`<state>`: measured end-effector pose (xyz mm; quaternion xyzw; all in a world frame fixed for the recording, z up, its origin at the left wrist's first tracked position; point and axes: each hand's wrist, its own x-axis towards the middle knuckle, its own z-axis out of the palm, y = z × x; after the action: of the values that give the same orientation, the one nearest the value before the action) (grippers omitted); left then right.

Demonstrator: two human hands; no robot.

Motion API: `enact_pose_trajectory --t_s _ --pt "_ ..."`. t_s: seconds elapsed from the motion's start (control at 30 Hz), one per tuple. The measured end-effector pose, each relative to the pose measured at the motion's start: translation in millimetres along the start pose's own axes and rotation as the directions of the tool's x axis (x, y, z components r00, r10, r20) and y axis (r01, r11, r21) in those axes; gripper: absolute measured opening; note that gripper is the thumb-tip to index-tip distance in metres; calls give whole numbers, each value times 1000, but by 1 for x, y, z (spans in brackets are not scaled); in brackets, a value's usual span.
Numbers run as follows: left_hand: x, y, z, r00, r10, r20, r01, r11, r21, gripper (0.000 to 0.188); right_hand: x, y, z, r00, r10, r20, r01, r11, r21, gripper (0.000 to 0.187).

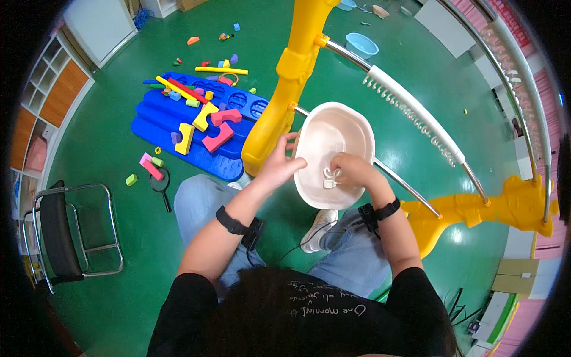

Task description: The person takes various small clips from a yellow plastic stand and sorts them into a pink plastic bowl by hand, and then stands up to move the frame.

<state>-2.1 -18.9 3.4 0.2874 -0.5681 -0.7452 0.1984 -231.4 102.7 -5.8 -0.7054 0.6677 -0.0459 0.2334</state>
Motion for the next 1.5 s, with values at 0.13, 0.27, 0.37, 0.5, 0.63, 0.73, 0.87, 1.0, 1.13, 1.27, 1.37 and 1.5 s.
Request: enact_pose_trajectory --t_s 0.13,0.27,0.37,0.5,0.63,0.73,0.87,1.0,1.13,1.27,1.37,1.5 --pt "-3 6 1 998 -63 -31 63 998 -9 74 -8 2 -6 999 1 -39 -3 999 -38 22" --pt "-5 3 4 995 -83 -55 84 996 24 71 -10 -8 -27 976 -53 -213 59 998 22 22" --pt "0 -5 8 997 -73 -33 75 995 69 70 -14 -9 -36 962 -27 -271 62 991 122 23" --pt "-3 8 23 992 -121 -42 124 988 95 69 -24 4 -34 983 23 -184 2 991 135 30" --pt "2 -6 18 998 -62 29 59 995 82 68 -28 15 -32 955 15 -297 28 990 141 32" --pt "-4 -5 20 998 -58 33 55 994 94 67 -41 18 -49 836 73 -543 15 988 155 29" --pt "-7 -9 18 1000 -16 6 15 991 130 69 -81 49 -70 429 227 -874 -125 973 192 29" --pt "-8 -1 20 999 -32 19 30 992 119 69 -142 79 -91 -158 198 -967 -211 950 229 20" --pt "-5 -13 20 998 -8 61 1 993 116 70 -203 108 -103 -530 246 -812 -119 926 359 18" --pt "-5 -15 15 998 -5 55 -2 990 139 71 -230 117 -103 -423 342 -839 -390 767 509 24" --pt "-6 -14 17 999 -26 34 22 991 130 71 -236 123 -106 -270 375 -887 -533 709 462 27" --pt "-7 -9 17 999 -36 23 33 992 122 71 -232 135 -109 -90 306 -948 -597 745 298 24"
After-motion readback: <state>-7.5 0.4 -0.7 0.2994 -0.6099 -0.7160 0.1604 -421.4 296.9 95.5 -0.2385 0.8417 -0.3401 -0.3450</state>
